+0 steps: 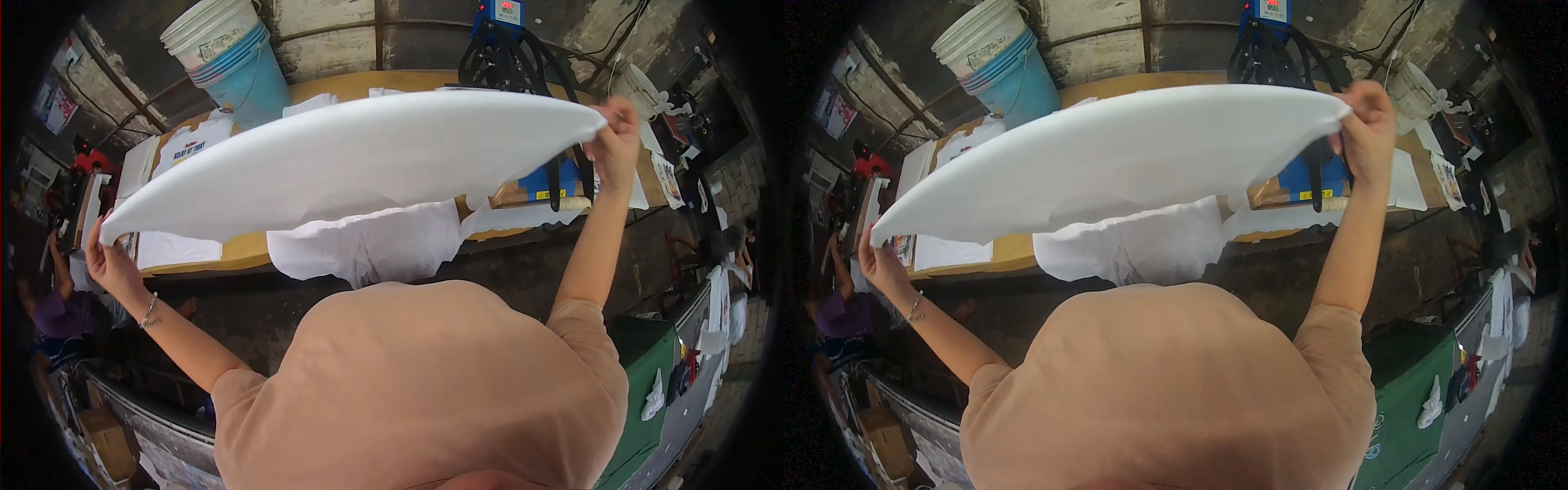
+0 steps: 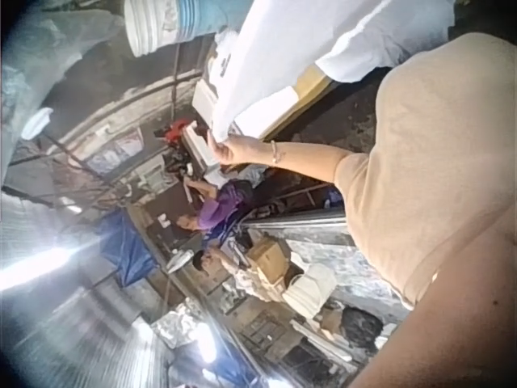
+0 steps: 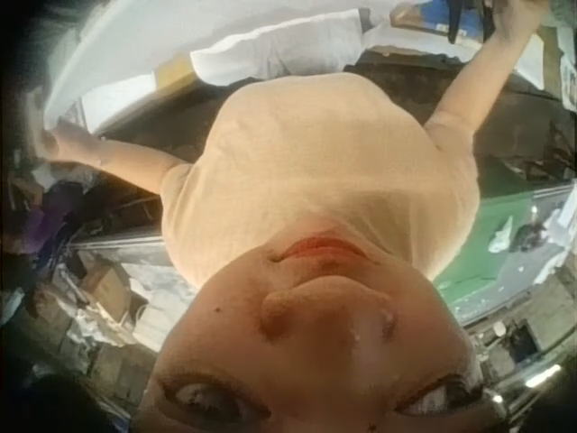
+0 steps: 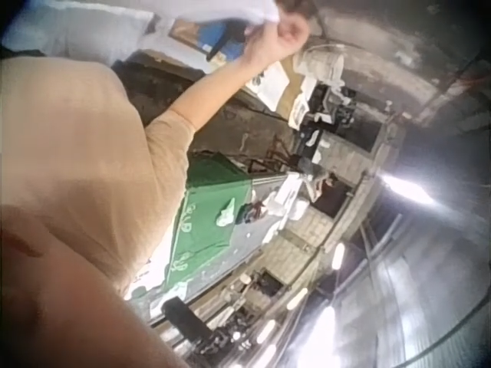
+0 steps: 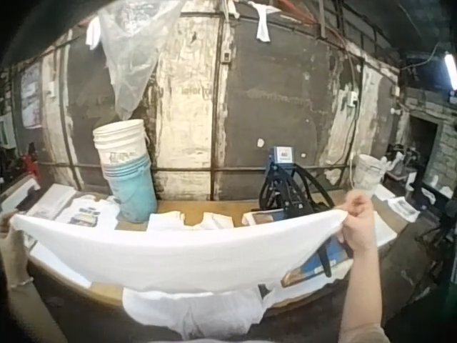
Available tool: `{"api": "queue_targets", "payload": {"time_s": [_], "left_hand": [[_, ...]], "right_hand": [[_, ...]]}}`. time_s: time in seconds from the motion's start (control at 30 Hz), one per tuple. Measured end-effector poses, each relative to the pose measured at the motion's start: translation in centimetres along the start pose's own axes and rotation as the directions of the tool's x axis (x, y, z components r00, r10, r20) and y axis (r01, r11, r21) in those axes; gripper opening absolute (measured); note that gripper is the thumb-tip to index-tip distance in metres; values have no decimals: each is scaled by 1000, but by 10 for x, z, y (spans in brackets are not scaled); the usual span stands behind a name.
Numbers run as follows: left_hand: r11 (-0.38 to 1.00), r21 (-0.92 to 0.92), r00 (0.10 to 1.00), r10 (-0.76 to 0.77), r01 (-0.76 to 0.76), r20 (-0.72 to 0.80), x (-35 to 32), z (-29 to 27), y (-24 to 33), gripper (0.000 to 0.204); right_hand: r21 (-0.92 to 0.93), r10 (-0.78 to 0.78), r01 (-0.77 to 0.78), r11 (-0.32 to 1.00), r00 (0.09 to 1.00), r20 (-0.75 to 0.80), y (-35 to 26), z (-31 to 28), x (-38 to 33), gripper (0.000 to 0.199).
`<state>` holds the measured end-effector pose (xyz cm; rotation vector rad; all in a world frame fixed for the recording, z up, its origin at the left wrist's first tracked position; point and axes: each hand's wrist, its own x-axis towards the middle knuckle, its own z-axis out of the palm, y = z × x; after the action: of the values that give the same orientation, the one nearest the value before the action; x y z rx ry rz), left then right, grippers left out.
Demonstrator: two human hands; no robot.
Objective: Using a heat press machine to apply graphics to white t-shirts in a production workshop.
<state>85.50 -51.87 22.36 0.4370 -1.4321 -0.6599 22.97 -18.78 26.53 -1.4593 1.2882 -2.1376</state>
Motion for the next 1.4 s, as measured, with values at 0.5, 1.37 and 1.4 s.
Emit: {"api": "queue_targets", "payload": {"time_s": [0.5,1.37,1.4], "left_hand": [[917,390,979,-144,77,147,6,44,-12,27],[-38,-614,273,916,788,293,-124,391,137,12],[-63,-714,339,907,697,251,-128,409,144,10]], "right_hand": [[-449,55,-57,892,998,-18,16,22,14,18],[569,-482,124,813,691,538,-70,140,-104,28],[504,-457,122,855,637,621,-76,123,-104,25]]}}
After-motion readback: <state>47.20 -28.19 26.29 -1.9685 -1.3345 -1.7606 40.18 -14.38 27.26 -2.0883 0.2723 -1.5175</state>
